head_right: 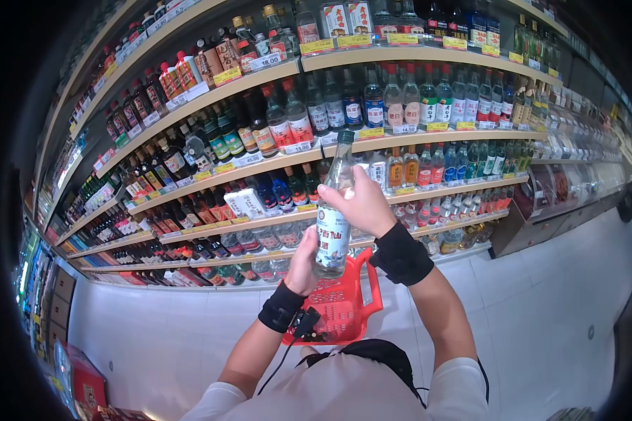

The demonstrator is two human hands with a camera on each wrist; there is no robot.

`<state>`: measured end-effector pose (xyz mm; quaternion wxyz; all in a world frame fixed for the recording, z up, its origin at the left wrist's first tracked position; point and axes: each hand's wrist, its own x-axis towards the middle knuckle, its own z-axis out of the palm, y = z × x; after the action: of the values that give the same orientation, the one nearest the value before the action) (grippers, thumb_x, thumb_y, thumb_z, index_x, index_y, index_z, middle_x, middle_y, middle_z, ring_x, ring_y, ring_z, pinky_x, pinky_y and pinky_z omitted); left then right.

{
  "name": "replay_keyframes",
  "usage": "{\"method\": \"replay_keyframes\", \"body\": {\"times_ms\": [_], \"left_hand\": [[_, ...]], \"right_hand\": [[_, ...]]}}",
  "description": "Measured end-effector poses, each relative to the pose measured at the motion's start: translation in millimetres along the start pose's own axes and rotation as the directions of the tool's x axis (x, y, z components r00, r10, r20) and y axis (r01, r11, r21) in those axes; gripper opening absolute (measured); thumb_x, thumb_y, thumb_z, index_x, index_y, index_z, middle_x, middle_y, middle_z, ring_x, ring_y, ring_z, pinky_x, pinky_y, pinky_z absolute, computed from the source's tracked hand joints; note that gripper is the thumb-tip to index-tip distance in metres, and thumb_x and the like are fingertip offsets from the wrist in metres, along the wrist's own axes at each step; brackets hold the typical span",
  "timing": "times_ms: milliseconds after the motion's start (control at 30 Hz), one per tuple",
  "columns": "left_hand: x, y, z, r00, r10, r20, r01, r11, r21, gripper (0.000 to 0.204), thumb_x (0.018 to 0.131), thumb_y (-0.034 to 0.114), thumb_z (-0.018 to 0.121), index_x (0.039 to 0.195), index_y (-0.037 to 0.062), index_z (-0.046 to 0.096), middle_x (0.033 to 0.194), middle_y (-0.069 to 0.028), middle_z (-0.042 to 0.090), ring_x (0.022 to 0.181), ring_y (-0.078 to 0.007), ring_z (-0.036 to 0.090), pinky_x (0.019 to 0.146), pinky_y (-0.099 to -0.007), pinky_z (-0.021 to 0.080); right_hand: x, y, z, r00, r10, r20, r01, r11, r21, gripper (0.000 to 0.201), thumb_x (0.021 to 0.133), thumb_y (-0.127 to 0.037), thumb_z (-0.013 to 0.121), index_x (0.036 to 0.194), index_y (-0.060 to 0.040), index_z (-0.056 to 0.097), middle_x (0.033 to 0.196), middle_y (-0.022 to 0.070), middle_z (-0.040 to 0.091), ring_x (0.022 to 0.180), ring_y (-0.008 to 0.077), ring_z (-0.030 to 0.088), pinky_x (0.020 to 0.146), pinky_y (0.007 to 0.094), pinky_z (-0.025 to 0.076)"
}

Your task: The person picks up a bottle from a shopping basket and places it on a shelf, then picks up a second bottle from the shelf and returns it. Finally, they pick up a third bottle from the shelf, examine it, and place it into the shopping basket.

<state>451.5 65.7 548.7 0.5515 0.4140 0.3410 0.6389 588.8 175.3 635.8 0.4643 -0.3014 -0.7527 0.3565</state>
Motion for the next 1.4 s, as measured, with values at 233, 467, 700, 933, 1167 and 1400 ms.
{"method": "replay_keyframes", "body": {"times_ms": [233,467,700,933,1167,1400], "left_hand": [[-5,-4,-8,0.976,-0.107,0.189,0.17,0.918,-0.358,0.057,0.101,0.046,0.038,0.137,0.0017,0.042,0.117,-0.0146,0.061,0.096,-0.024,0.064,0.079,-0.0377,0.054],[-12,-2,9,0.872,-0.043,0.488,0.356,0.74,-0.57,0.073,0.1,0.06,0.025,0.14,0.0003,0.039,0.12,-0.0249,0.059,0.103,-0.0415,0.064,0.089,-0.0546,0.052],[6,-1,-19,0.992,-0.035,0.122,0.033,0.999,0.02,0.053,0.1,0.04,0.051,0.137,0.0035,0.042,0.124,-0.0098,0.058,0.114,-0.0208,0.059,0.096,-0.0409,0.049],[-6,10,-13,0.958,-0.177,0.226,0.196,0.978,-0.066,0.071,0.078,0.045,0.077,0.125,0.0016,0.047,0.102,-0.0151,0.062,0.085,-0.0259,0.067,0.071,-0.0359,0.056],[-7,7,-18,0.885,-0.16,0.437,0.192,0.981,-0.03,0.082,0.068,0.055,0.08,0.122,0.0021,0.048,0.098,-0.0156,0.063,0.083,-0.029,0.067,0.072,-0.0397,0.057],[5,-6,-36,0.973,0.155,0.17,-0.195,0.948,0.252,0.086,0.07,0.03,0.088,0.133,0.001,0.038,0.122,-0.0136,0.055,0.115,-0.0217,0.057,0.098,-0.0375,0.046]], "right_hand": [[1,0,-13,0.939,0.184,0.292,-0.245,0.951,0.19,0.043,0.096,-0.029,0.062,0.124,-0.0006,0.046,0.098,0.0089,0.069,0.097,0.0166,0.067,0.08,0.0302,0.051],[5,2,-1,0.886,-0.04,0.461,-0.333,0.637,0.695,0.041,0.093,-0.018,0.065,0.127,-0.0027,0.047,0.112,0.0055,0.06,0.103,0.0112,0.059,0.088,0.0268,0.049],[6,-9,2,0.98,-0.091,0.177,0.078,0.994,0.075,0.067,0.082,-0.038,0.077,0.122,0.0048,0.044,0.111,0.0184,0.06,0.105,0.0248,0.059,0.09,0.0361,0.047],[20,19,9,0.86,-0.065,0.506,-0.181,0.888,0.422,0.057,0.089,-0.034,0.07,0.128,-0.0041,0.042,0.117,0.013,0.058,0.108,0.0214,0.062,0.096,0.0373,0.048],[2,-16,6,0.806,-0.265,0.529,-0.246,0.663,0.707,0.033,0.085,-0.016,0.068,0.112,-0.0038,0.053,0.101,0.0127,0.065,0.098,0.0237,0.066,0.09,0.0378,0.052],[8,6,27,0.984,-0.15,0.097,0.11,0.936,0.334,0.039,0.081,-0.023,0.077,0.104,-0.0007,0.054,0.093,0.0088,0.063,0.084,0.0187,0.063,0.077,0.0312,0.05]]}}
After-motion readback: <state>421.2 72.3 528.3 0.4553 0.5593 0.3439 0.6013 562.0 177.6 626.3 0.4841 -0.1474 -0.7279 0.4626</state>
